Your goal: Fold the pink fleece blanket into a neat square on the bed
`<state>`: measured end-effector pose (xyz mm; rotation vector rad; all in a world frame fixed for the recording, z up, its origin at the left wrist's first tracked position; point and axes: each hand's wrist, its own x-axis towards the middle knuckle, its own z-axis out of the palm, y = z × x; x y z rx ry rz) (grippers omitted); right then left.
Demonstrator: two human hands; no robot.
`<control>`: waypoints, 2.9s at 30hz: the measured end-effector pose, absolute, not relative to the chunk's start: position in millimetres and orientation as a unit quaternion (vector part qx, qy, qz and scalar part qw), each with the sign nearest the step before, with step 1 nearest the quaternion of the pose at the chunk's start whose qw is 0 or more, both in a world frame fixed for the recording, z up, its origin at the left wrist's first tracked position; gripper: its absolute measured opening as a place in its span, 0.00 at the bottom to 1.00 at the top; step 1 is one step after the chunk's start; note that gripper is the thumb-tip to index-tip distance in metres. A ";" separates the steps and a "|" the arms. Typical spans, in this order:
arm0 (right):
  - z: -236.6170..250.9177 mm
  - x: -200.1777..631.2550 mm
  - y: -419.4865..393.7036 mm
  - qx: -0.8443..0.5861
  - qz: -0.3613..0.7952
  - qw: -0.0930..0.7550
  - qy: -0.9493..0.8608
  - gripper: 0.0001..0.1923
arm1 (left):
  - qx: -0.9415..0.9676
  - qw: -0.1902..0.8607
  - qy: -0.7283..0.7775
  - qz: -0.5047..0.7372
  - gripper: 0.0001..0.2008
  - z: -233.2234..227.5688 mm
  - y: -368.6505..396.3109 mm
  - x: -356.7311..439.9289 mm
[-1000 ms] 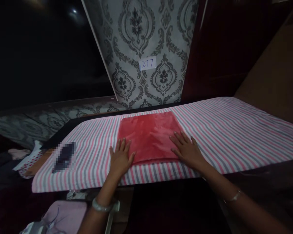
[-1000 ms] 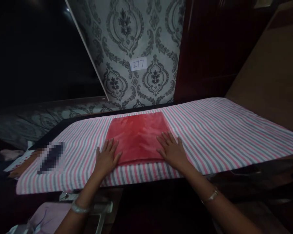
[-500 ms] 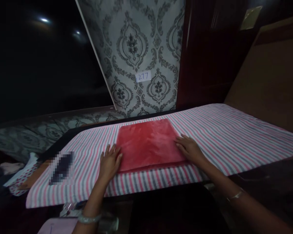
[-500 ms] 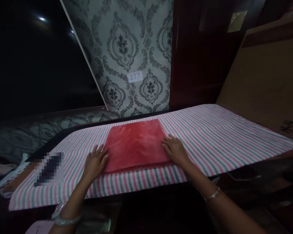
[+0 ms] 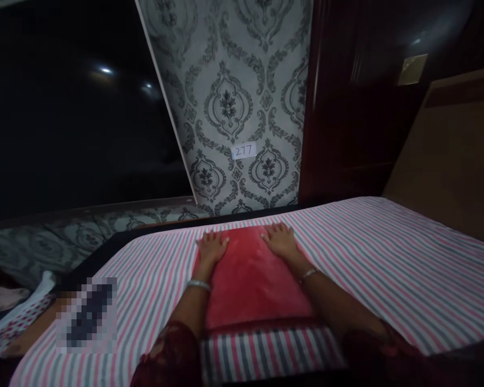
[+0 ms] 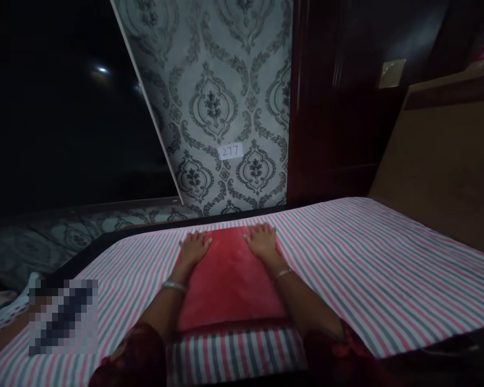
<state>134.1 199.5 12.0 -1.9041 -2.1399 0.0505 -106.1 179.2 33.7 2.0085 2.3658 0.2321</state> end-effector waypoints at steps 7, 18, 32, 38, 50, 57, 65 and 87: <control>-27.5 144.4 206.9 -0.639 -0.012 0.193 -0.744 0.26 | 0.628 0.044 0.770 0.109 0.34 -3.9 184.7 -122.1; 1.8 149.6 196.7 -0.646 0.047 0.127 -0.751 0.31 | 0.639 0.061 0.762 0.091 0.36 26.0 173.9 -112.2; -38.9 154.0 65.5 -0.495 -0.022 0.162 -0.853 0.29 | 0.836 -0.060 0.539 0.085 0.32 -32.3 25.5 -48.8; -33.2 171.4 51.7 -0.457 -0.021 0.191 -0.868 0.28 | 0.849 -0.116 0.505 0.105 0.33 -31.3 11.9 -75.0; -74.2 250.2 39.1 -0.385 -0.088 0.308 -0.866 0.39 | 0.825 -0.208 0.505 0.145 0.28 -37.0 -2.1 -175.9; 64.2 258.4 64.4 -0.436 -0.065 0.362 -0.822 0.26 | 0.775 -0.180 0.517 0.316 0.22 87.8 14.3 -175.4; 169.9 270.1 143.2 -0.416 0.182 0.445 -0.772 0.23 | 0.706 0.075 0.563 0.423 0.30 195.1 91.2 -187.2; -24.5 136.2 184.5 -0.555 0.002 0.144 -0.819 0.26 | 0.785 -0.057 0.613 0.063 0.30 -15.2 144.6 -72.2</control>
